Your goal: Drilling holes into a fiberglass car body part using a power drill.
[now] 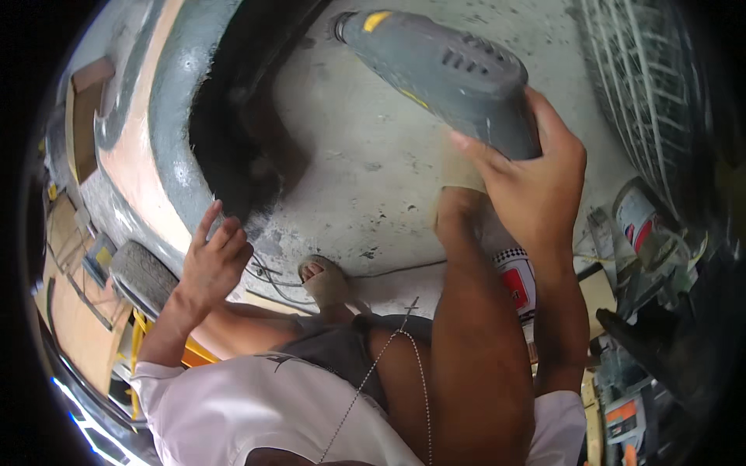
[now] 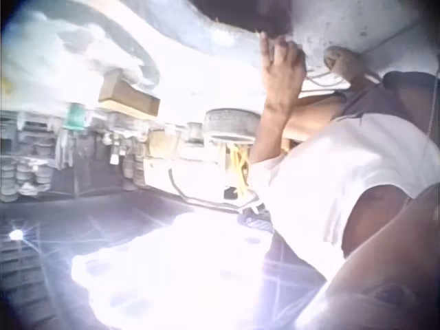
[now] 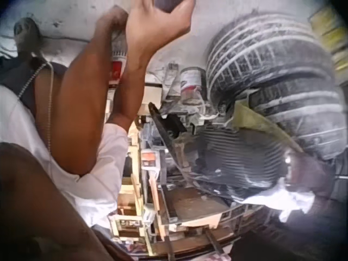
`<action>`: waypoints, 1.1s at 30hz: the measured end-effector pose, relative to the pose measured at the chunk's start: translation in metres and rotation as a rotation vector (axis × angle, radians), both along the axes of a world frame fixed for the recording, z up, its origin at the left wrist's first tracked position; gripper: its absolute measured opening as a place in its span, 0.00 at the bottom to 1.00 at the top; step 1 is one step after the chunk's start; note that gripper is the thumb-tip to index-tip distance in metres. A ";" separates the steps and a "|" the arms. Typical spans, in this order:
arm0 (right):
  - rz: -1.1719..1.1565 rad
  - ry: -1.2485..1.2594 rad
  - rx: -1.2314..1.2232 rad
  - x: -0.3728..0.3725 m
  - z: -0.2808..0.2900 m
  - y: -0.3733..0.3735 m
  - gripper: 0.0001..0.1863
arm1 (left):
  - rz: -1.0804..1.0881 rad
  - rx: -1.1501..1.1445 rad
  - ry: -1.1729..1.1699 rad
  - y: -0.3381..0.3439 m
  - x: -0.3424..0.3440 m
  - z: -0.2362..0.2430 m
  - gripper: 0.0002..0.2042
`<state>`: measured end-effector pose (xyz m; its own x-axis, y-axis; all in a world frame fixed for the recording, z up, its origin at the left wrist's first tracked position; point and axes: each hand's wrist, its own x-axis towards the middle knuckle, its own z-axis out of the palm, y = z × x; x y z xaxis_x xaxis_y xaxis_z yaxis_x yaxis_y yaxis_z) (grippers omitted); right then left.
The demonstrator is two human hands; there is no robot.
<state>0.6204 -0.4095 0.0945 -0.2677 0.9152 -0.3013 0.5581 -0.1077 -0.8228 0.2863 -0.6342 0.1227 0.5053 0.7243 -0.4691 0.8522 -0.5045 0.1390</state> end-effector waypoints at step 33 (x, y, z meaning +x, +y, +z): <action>0.209 0.014 0.319 -0.047 -0.083 -0.027 0.33 | 1.794 -0.396 -2.221 0.162 0.106 -0.148 0.21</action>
<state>0.5738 -0.4370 0.0117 -0.4602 0.8878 -0.0055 0.5298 0.2696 -0.8041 0.3922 -0.4724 -0.0249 -0.2629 0.7572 -0.5979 -0.8676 0.0856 0.4899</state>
